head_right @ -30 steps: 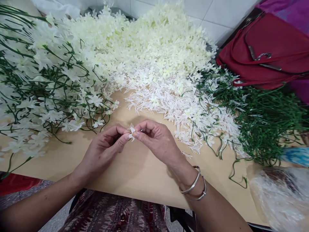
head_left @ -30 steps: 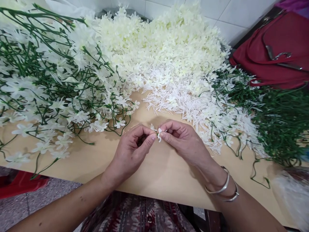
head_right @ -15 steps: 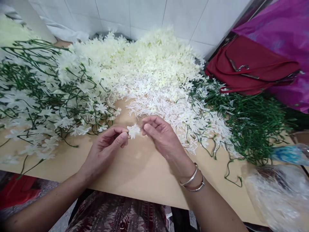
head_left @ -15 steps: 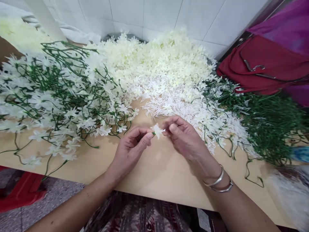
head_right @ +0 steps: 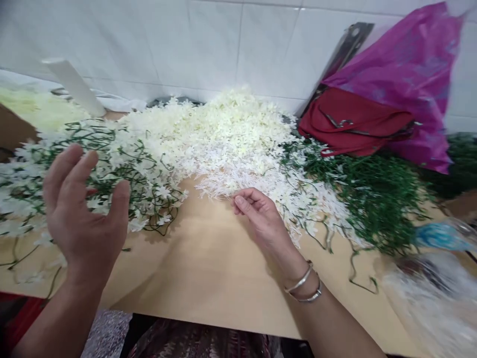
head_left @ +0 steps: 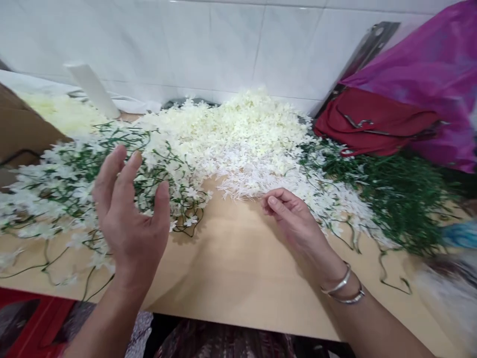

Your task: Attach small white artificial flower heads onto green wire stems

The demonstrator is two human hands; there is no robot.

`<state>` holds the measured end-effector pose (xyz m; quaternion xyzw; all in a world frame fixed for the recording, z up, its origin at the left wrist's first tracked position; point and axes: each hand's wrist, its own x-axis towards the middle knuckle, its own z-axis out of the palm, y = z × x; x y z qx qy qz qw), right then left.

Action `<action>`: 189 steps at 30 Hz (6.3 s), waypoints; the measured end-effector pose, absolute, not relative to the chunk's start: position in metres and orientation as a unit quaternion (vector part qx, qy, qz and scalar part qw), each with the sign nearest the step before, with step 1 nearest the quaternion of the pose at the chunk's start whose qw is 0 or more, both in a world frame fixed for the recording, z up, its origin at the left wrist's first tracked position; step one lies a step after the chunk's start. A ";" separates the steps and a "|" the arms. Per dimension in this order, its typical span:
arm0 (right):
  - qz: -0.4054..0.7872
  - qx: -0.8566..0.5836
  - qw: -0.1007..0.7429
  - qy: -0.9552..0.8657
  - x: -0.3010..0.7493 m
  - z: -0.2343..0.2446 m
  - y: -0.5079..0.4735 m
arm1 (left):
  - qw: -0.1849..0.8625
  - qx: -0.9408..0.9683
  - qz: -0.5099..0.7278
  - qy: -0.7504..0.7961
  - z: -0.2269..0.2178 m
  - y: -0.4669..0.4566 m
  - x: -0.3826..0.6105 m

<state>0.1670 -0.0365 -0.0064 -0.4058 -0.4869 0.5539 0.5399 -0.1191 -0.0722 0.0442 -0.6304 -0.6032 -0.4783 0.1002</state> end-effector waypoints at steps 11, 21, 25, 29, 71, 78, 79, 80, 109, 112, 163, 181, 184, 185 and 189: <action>0.227 -0.567 0.410 -0.677 0.249 0.052 -0.090 | 0.014 -0.903 -0.285 -0.321 -0.022 -0.075 -0.054; -0.033 -0.750 0.180 -0.636 0.293 -0.059 -0.167 | 0.035 -0.905 -0.189 -0.379 -0.044 -0.044 -0.034; 0.006 -0.754 0.130 -0.644 0.282 -0.052 -0.133 | 0.020 -0.883 -0.183 -0.431 -0.040 -0.028 -0.012; 0.066 -0.746 0.110 -0.654 0.249 -0.035 -0.076 | 0.003 -0.868 -0.213 -0.449 -0.042 -0.015 0.001; 0.101 -0.615 0.362 -0.693 0.208 -0.046 0.033 | 0.065 -0.834 -0.208 -0.507 -0.033 0.015 -0.020; 0.157 -0.457 0.401 -0.778 0.196 -0.035 0.027 | 0.112 -0.827 -0.273 -0.479 -0.023 0.007 -0.019; 0.158 -0.443 0.406 -0.783 0.196 -0.034 0.027 | 0.118 -0.826 -0.282 -0.473 -0.021 0.005 -0.019; 0.158 -0.434 0.410 -0.786 0.195 -0.034 0.027 | 0.124 -0.827 -0.289 -0.467 -0.019 0.003 -0.017; 0.310 -0.449 0.631 -0.551 0.211 -0.012 0.029 | 0.046 -0.908 -0.289 -0.301 -0.020 -0.006 -0.013; 0.238 -0.471 0.615 -0.586 0.189 -0.003 0.012 | 0.030 -0.897 -0.319 -0.303 -0.018 -0.010 -0.012; 0.052 -0.512 0.313 -0.798 0.221 -0.028 0.028 | -0.068 -0.946 -0.185 -0.256 -0.016 -0.017 -0.032; 0.052 -0.482 0.216 -0.848 0.197 0.009 0.004 | -0.016 -0.910 -0.154 -0.384 -0.007 -0.006 -0.052; 0.055 -0.480 0.164 -0.860 0.196 0.007 0.002 | -0.020 -0.913 -0.149 -0.379 -0.006 -0.007 -0.051; 0.048 -0.482 0.156 -0.861 0.197 0.006 0.001 | -0.024 -0.913 -0.151 -0.378 -0.005 -0.007 -0.050; 0.029 -0.507 0.186 -0.841 0.205 0.009 -0.009 | -0.037 -0.909 -0.164 -0.381 -0.006 -0.006 -0.050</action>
